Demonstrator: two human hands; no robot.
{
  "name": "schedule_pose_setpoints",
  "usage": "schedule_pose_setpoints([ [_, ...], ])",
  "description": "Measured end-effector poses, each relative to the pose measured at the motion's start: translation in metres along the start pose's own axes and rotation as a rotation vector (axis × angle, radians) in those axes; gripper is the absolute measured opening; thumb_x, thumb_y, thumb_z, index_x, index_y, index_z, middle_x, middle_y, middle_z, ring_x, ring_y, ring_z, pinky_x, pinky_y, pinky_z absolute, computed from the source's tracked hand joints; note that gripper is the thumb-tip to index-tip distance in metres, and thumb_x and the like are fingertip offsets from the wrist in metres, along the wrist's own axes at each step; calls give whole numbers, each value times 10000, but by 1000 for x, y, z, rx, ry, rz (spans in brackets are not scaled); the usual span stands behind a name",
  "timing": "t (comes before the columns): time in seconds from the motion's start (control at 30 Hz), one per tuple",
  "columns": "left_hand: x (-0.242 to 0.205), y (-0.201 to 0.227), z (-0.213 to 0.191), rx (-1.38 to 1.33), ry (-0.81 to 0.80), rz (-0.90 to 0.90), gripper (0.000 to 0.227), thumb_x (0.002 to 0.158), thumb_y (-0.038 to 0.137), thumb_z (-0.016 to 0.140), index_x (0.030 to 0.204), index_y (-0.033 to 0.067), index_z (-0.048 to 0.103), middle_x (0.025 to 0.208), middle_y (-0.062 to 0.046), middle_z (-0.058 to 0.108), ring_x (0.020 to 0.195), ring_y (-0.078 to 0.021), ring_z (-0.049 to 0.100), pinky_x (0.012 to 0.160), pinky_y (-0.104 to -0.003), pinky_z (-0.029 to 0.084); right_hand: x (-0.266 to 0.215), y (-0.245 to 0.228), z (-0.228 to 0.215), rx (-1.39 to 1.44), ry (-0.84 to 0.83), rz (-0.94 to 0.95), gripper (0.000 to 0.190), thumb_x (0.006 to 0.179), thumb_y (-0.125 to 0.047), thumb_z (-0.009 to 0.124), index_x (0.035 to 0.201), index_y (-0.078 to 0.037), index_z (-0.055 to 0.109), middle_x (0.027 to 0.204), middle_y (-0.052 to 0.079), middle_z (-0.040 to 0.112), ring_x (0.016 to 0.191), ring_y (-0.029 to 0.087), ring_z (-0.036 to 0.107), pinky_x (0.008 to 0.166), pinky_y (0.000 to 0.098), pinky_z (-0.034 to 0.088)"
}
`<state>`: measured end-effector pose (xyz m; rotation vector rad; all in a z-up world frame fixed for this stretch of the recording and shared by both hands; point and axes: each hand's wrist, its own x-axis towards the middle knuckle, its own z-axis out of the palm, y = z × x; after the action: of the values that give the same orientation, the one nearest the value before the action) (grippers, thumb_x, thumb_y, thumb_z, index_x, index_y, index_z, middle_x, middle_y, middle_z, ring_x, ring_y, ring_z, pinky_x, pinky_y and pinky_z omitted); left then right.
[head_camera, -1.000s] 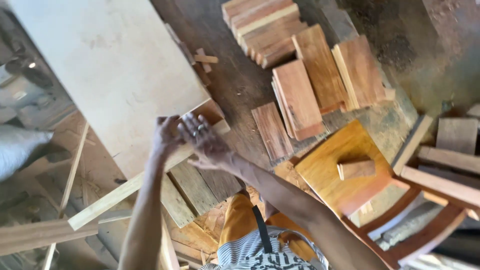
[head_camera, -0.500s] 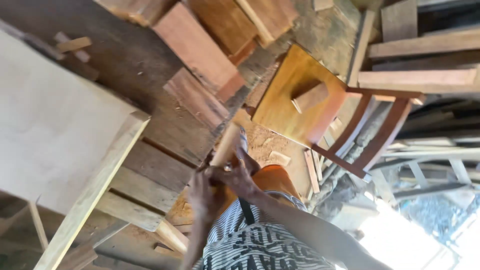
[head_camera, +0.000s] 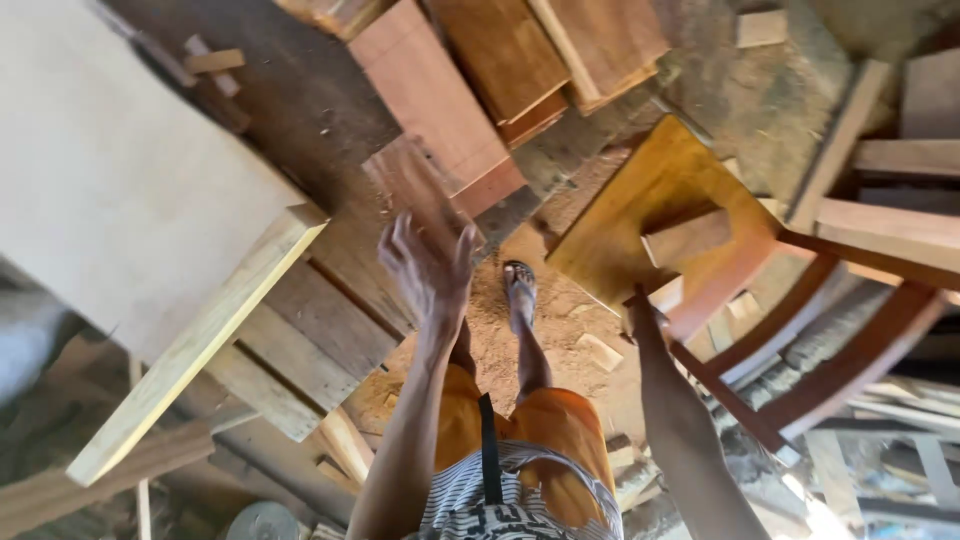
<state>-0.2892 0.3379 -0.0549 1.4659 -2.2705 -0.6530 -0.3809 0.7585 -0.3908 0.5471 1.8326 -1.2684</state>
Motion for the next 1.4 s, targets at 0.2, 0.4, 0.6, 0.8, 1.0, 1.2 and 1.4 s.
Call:
schedule_pose_setpoints([
  [0.2,16,15,0,111,-49,-72,1063,697,424,892,1523,120,296,1419,-201,373,1259,-364,411,999,-582,438,3,-34,-18,-288,388,319,976,853,-709,793,1379,49,473,908,227,667,601,280,551,468,400,490],
  [0.4,-5,-12,-90,-720,-436,-499,978,657,242,754,1491,129,257,1374,-165,448,1204,-344,546,919,-561,567,-80,-7,-23,-392,424,-31,735,850,-620,820,1287,-71,603,1142,199,657,963,334,672,803,481,574],
  [0.6,-101,-43,-95,-2012,-467,-1187,717,871,400,578,1387,-90,494,1250,-274,643,1109,-390,647,941,-490,567,-207,-125,125,13,-235,49,402,950,-382,630,1269,-138,631,1084,101,696,951,209,713,786,415,606],
  [0.8,-106,-50,-111,-1828,-509,-1153,629,975,400,577,1440,-12,480,1284,-225,636,1132,-361,644,970,-474,538,-271,-192,170,-2,-338,0,522,973,-455,622,1301,-49,621,1125,145,704,1006,267,723,830,417,605],
  [1.0,-76,-17,-199,-675,-829,-327,741,799,199,748,1481,200,457,1360,-173,585,1210,-346,537,1090,-480,437,-365,-306,223,342,-664,56,668,955,-566,546,1426,-92,517,1196,176,685,1085,312,681,900,482,583],
  [1.2,-22,-76,-245,8,-450,274,837,664,81,823,1437,229,539,1518,-116,484,1315,-378,431,1093,-568,409,-375,-327,266,68,-750,-107,487,990,-322,595,1384,-45,529,1093,128,691,958,219,700,838,384,606],
  [1.4,93,-182,-255,-6,-128,211,700,758,30,767,1416,140,555,1528,-79,516,1387,-321,454,1193,-527,392,-371,-326,304,-217,-689,-348,366,1032,-297,608,1218,2,707,776,106,729,661,152,687,622,278,584],
])
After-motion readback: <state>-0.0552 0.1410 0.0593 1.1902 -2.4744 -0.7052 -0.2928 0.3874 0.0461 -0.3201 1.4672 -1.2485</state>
